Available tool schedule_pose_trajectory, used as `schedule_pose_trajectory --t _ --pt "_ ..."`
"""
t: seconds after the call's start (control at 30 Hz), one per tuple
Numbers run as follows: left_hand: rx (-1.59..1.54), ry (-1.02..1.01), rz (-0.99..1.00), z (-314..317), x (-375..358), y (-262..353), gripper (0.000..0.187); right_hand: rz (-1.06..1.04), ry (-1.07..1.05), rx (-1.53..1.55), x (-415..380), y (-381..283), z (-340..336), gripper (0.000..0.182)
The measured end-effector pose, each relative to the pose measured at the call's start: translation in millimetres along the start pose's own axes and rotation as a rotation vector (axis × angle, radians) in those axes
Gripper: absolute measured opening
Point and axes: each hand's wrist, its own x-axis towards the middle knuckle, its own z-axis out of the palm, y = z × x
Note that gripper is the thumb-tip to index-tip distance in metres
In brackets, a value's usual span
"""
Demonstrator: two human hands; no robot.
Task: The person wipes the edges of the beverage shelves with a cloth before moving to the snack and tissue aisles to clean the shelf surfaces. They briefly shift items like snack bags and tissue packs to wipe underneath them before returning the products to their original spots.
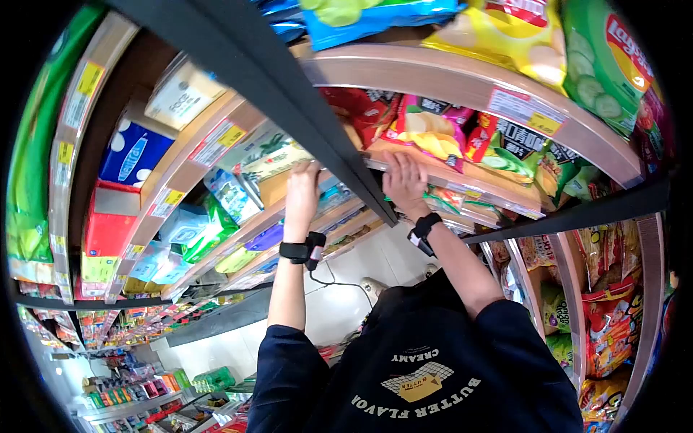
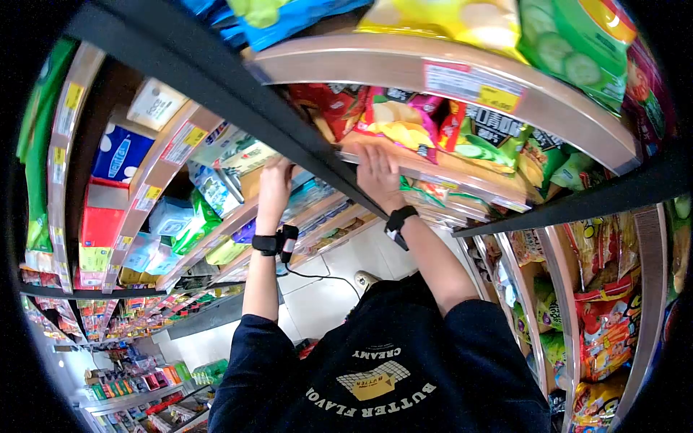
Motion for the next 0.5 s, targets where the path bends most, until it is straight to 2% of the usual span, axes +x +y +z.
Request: schedule_pose_trajectory --t 0.03,0.13,0.23,0.5 --pt "0.002 0.017 -0.006 -3 0 5 0.029 0.013 -0.015 0.004 2 0 -3 0.05" --pt "-0.073 0.052 0.017 -1 -5 -9 0.014 0.034 0.014 -0.023 3 1 -1 0.054" --pt "-0.107 0.009 -0.034 -8 -16 -28 0.014 0.038 0.025 -0.037 4 2 -3 0.056" --pt "-0.046 0.05 0.004 -39 -52 -69 0.014 0.084 0.005 -0.065 10 -4 -10 0.059"
